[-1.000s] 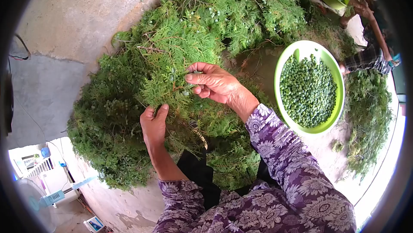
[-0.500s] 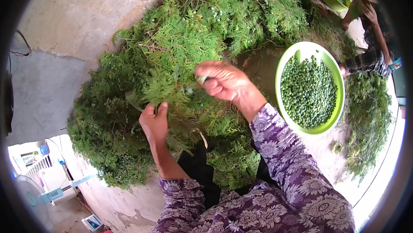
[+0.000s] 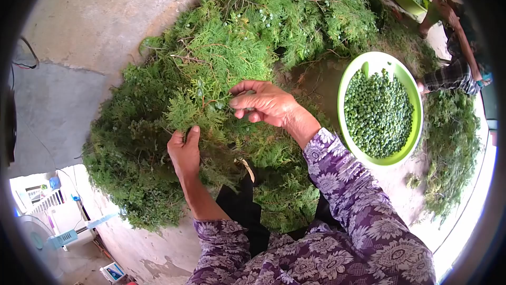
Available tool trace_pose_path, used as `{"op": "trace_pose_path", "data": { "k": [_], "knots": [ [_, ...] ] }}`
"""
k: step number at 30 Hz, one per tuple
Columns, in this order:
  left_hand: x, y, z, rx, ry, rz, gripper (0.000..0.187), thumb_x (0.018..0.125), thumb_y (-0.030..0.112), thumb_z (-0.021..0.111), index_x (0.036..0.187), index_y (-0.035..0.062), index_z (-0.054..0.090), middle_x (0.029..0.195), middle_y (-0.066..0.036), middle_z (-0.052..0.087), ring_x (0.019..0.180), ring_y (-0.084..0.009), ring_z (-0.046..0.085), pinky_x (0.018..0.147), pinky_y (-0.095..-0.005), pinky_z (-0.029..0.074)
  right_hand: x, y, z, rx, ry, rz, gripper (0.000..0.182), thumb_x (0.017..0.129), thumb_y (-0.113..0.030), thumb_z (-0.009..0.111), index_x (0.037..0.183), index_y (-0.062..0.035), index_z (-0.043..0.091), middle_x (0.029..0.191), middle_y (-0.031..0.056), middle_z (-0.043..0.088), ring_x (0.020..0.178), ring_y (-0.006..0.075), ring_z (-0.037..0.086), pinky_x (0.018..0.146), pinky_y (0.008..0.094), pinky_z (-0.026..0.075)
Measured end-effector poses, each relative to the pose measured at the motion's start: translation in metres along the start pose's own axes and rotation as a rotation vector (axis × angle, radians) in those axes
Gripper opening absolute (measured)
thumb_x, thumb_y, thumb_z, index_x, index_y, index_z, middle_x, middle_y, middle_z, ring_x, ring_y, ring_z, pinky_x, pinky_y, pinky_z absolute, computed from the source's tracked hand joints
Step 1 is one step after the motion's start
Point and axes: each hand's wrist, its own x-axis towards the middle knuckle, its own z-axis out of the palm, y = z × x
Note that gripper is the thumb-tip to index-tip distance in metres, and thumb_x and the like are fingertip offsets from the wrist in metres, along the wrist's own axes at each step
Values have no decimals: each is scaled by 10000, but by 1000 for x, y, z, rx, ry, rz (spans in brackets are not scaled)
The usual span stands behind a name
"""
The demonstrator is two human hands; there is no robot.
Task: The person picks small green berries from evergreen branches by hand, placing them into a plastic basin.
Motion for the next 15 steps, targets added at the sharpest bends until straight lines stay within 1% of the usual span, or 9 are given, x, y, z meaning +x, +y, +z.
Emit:
{"op": "trace_pose_path", "data": {
  "k": [2,3,6,8,9,10,12,13,15],
  "knots": [
    [-1,1,4,-25,-49,26,123,785,61,605,876,-22,594,722,13,573,642,-54,419,583,-215,382,1,4,2,-155,-37,14,558,714,-159,705,1175,1,433,727,48,593,473,71,481,375,159,338],
    [-2,2,6,-24,-51,26,123,785,61,605,876,-22,594,722,13,573,642,-54,419,583,-215,382,1,7,6,-153,-36,13,558,714,-159,705,1175,1,433,727,48,593,473,71,481,375,159,338],
    [-2,3,9,-61,-66,68,124,786,56,604,880,-24,592,724,8,577,650,-54,429,592,-218,389,4,11,17,-119,42,24,644,726,-224,700,1232,2,371,701,40,588,432,65,445,355,169,325],
    [-3,5,8,63,-114,28,124,785,44,603,883,-30,589,744,-1,585,674,-52,445,609,-215,398,5,11,19,-184,100,65,510,757,-221,671,1133,38,443,705,43,559,500,88,497,383,177,325],
    [-4,6,8,64,-116,29,124,785,44,603,883,-30,589,744,-1,585,674,-52,445,609,-215,398,5,11,19,-217,130,86,451,772,-219,657,1083,55,479,707,44,545,533,99,523,397,181,326],
    [-4,7,9,44,-118,39,131,783,42,605,889,-33,587,760,-7,589,686,-52,452,615,-213,400,5,11,18,-215,131,85,451,772,-219,657,1083,55,479,707,44,545,533,99,523,397,181,326],
    [-4,7,8,24,-120,48,138,782,40,606,895,-37,585,775,-12,594,697,-52,458,621,-211,402,4,9,16,-340,73,75,328,789,-210,630,966,49,533,643,41,519,476,94,489,364,191,307],
    [-4,7,6,54,-105,49,143,787,63,611,894,-28,586,764,4,578,678,-53,441,610,-210,388,3,8,17,-340,73,75,328,789,-210,630,966,49,533,643,41,519,476,94,489,364,191,307],
    [-3,5,4,85,-90,51,150,792,87,615,894,-20,586,753,20,563,659,-55,424,599,-210,375,-1,5,20,-326,35,111,203,778,-167,621,797,26,558,578,35,492,419,78,439,351,187,291]
  ]
}}
